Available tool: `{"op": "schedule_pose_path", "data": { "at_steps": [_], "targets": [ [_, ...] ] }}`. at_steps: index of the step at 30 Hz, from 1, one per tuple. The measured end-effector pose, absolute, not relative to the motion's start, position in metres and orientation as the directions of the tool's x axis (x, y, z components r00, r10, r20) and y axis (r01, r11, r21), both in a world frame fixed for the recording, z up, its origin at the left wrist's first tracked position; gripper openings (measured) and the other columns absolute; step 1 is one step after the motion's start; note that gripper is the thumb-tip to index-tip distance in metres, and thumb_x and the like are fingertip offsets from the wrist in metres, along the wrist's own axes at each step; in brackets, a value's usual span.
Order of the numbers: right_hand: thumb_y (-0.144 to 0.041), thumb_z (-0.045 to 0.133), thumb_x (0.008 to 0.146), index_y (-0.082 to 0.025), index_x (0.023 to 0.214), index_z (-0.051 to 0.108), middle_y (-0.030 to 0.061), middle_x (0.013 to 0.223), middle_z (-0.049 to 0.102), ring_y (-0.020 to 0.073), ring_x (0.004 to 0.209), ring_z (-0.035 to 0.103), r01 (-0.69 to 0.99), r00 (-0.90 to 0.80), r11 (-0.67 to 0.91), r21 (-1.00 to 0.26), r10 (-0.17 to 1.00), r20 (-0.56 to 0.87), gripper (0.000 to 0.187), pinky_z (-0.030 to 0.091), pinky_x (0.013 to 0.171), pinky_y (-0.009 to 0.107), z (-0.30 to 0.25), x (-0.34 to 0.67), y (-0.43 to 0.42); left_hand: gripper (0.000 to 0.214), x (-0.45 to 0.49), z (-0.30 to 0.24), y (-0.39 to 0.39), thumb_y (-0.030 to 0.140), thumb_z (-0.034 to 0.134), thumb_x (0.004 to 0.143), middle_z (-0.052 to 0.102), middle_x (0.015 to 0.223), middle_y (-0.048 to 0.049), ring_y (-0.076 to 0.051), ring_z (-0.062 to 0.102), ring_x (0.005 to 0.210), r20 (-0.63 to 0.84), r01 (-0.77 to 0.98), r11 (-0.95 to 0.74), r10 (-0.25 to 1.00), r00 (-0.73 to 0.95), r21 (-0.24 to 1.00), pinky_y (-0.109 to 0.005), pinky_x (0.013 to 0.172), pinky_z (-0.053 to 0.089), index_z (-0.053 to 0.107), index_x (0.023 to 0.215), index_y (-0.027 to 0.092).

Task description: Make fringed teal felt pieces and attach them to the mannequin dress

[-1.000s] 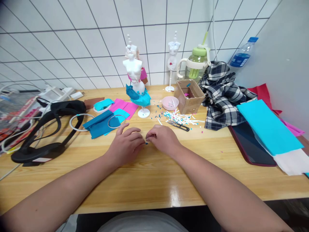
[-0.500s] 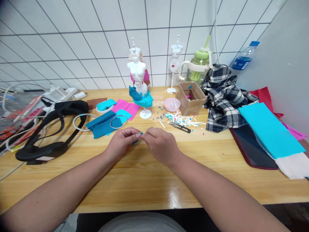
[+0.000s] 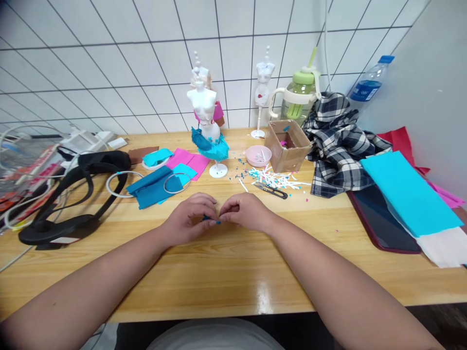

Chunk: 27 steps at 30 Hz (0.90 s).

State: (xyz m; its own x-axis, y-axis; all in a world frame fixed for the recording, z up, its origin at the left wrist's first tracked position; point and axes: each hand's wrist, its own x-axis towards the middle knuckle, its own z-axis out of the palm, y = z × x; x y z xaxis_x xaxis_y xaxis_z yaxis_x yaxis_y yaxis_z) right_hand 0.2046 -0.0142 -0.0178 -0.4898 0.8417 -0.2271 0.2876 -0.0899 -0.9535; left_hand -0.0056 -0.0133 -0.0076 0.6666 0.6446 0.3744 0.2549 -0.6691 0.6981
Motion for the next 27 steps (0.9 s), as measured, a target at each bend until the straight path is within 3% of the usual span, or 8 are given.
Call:
{"op": "schedule_pose_path", "data": {
  "at_steps": [2, 6, 10, 13, 17, 22, 27],
  "targets": [
    [-0.028, 0.068, 0.073, -0.018, 0.08, 0.072, -0.0004, 0.068, 0.064, 0.0111, 0.057, 0.055, 0.351, -0.502, -0.021, -0.936, 0.84, -0.207, 0.013, 0.044, 0.046, 0.02, -0.018, 0.207, -0.013, 0.006, -0.006, -0.008, -0.014, 0.024, 0.064, 0.08, 0.069, 0.084, -0.0048, -0.02, 0.061, 0.088, 0.393, 0.282, -0.756, 0.575, 0.718, 0.591, -0.039, 0.088, 0.045, 0.069, 0.083, 0.021],
    [-0.022, 0.064, 0.078, -0.019, 0.081, 0.073, 0.0003, 0.074, 0.066, 0.012, 0.065, 0.059, 0.466, -0.534, 0.214, -0.858, 0.842, -0.081, 0.01, 0.045, 0.057, 0.022, -0.011, 0.207, -0.014, 0.01, -0.006, -0.007, -0.016, 0.02, 0.062, 0.079, 0.07, 0.087, -0.0039, -0.021, 0.06, 0.093, 0.367, 0.368, -0.804, 0.555, 0.746, 0.467, -0.039, 0.089, 0.043, 0.069, 0.085, 0.023],
    [-0.017, 0.065, 0.079, -0.021, 0.079, 0.072, 0.0003, 0.078, 0.066, 0.013, 0.075, 0.059, 0.599, -0.503, 0.47, -0.648, 0.851, 0.152, 0.008, 0.042, 0.068, 0.025, -0.006, 0.201, -0.024, 0.01, -0.004, -0.006, -0.019, 0.018, 0.06, 0.076, 0.069, 0.086, -0.0045, -0.021, 0.061, 0.091, 0.309, 0.479, -0.775, 0.613, 0.727, 0.412, -0.039, 0.087, 0.043, 0.069, 0.081, 0.021],
    [-0.02, 0.061, 0.084, -0.021, 0.083, 0.071, 0.0015, 0.082, 0.066, 0.0138, 0.076, 0.059, 0.667, -0.493, 0.566, -0.484, 0.823, 0.283, 0.01, 0.04, 0.066, 0.025, -0.004, 0.195, -0.032, 0.007, -0.001, -0.008, -0.019, 0.02, 0.06, 0.077, 0.068, 0.081, -0.0049, -0.021, 0.061, 0.084, 0.297, 0.562, -0.693, 0.711, 0.638, 0.451, -0.038, 0.08, 0.045, 0.067, 0.077, 0.02],
    [-0.026, 0.055, 0.09, -0.021, 0.087, 0.07, 0.0031, 0.084, 0.066, 0.0153, 0.078, 0.059, 0.684, -0.494, 0.633, -0.362, 0.768, 0.409, 0.016, 0.039, 0.067, 0.027, -0.004, 0.194, -0.035, 0.007, 0.002, -0.009, -0.017, 0.021, 0.061, 0.077, 0.067, 0.075, -0.0023, -0.017, 0.062, 0.074, 0.285, 0.592, -0.518, 0.849, 0.445, 0.617, -0.032, 0.072, 0.047, 0.065, 0.072, 0.02],
    [-0.028, 0.052, 0.092, -0.021, 0.091, 0.07, 0.0045, 0.089, 0.068, 0.0174, 0.084, 0.06, 0.681, -0.446, 0.629, -0.376, 0.763, 0.468, 0.019, 0.043, 0.073, 0.029, -0.004, 0.194, -0.034, 0.005, 0.003, -0.007, -0.017, 0.022, 0.063, 0.078, 0.069, 0.077, -0.0019, -0.018, 0.062, 0.077, 0.337, 0.568, -0.504, 0.862, 0.379, 0.65, -0.032, 0.073, 0.047, 0.065, 0.074, 0.02],
    [-0.025, 0.063, 0.084, -0.02, 0.102, 0.067, 0.0046, 0.097, 0.069, 0.0174, 0.087, 0.062, 0.599, -0.386, 0.558, -0.574, 0.829, 0.404, 0.019, 0.048, 0.071, 0.028, -0.004, 0.193, -0.034, 0.004, 0.003, -0.01, -0.017, 0.022, 0.064, 0.078, 0.069, 0.08, -0.0038, -0.019, 0.061, 0.079, 0.41, 0.598, -0.582, 0.813, 0.413, 0.552, -0.034, 0.075, 0.045, 0.067, 0.08, 0.02]
  ]
}}
